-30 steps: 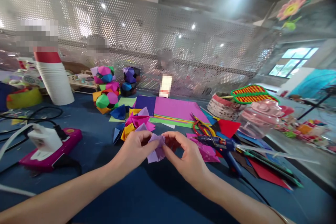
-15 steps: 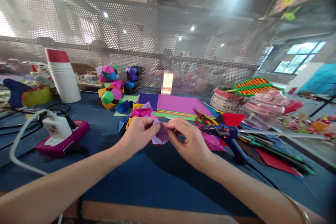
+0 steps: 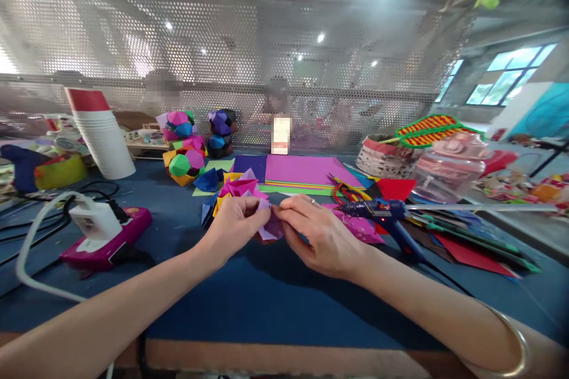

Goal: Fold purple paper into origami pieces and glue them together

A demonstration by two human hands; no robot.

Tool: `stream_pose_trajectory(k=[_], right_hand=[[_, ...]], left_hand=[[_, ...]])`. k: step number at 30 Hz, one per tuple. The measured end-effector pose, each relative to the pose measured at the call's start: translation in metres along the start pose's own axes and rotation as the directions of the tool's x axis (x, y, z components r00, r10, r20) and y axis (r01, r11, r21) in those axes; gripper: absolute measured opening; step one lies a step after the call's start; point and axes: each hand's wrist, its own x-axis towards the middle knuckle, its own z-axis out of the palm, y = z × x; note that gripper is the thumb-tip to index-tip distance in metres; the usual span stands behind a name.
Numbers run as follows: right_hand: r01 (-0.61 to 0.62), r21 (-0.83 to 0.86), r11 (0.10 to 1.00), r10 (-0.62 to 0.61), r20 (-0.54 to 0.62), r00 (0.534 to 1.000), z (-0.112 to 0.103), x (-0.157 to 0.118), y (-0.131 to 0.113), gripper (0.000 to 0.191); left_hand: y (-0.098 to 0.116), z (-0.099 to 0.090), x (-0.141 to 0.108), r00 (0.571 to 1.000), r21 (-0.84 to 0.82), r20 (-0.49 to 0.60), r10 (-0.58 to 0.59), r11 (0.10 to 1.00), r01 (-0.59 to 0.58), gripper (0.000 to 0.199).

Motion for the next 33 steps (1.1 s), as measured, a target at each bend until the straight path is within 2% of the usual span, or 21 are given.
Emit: stream_pose_trajectory(k=[6, 9, 11, 13, 14, 16, 20, 23, 30, 33], right_hand=[[-0.040, 0.042, 0.998, 0.041, -0.026, 0.999, 0.001, -0.004, -0.004, 0.024], [-0.142, 0.189, 0.972, 0.159, -0.078, 0.984, 0.000, -0.004, -0.006, 0.023], [-0.299, 0.365, 0.882, 0.354, -0.094, 0.931, 0.001, -0.003, -0.006, 0.021], [-0.436, 0.548, 0.714, 0.544, -0.041, 0.838, 0.004, -0.001, -0.004, 0.021], [-0.474, 0.611, 0.634, 0.598, 0.001, 0.801, 0.006, -0.001, -0.002, 0.023], [-0.504, 0.669, 0.546, 0.633, 0.064, 0.771, 0.009, 0.001, 0.000, 0.024], [-0.532, 0.648, 0.545, 0.643, 0.085, 0.761, 0.015, 0.004, 0.000, 0.020], [-0.554, 0.609, 0.567, 0.662, 0.063, 0.747, 0.016, 0.007, -0.004, 0.015], [-0.599, 0.534, 0.597, 0.686, 0.048, 0.726, 0.016, 0.028, -0.006, 0.013], [-0.604, 0.504, 0.618, 0.678, 0.048, 0.733, 0.016, 0.037, -0.006, 0.010]], left_hand=[[-0.001, 0.002, 0.000, 0.999, 0.010, -0.033, 0.029, 1.000, -0.028, 0.026], [0.001, 0.002, 0.000, 0.998, 0.057, -0.022, 0.059, 0.997, -0.058, 0.022], [0.002, 0.002, 0.000, 0.997, 0.095, -0.017, 0.078, 0.993, -0.076, 0.019], [0.002, 0.001, 0.000, 0.993, 0.170, -0.024, 0.114, 0.980, -0.108, 0.018], [0.001, 0.001, 0.000, 0.989, 0.226, -0.034, 0.143, 0.965, -0.132, 0.018], [0.000, 0.000, 0.000, 0.974, 0.362, -0.062, 0.218, 0.914, -0.182, 0.018], [0.000, 0.000, -0.003, 0.944, 0.584, -0.090, 0.317, 0.785, -0.208, 0.024], [0.002, 0.002, -0.006, 0.938, 0.653, -0.079, 0.337, 0.729, -0.207, 0.024], [0.002, -0.003, -0.003, 0.923, 0.651, -0.120, 0.367, 0.730, -0.206, 0.018], [-0.001, -0.008, 0.001, 0.913, 0.639, -0.159, 0.375, 0.744, -0.195, 0.016]])
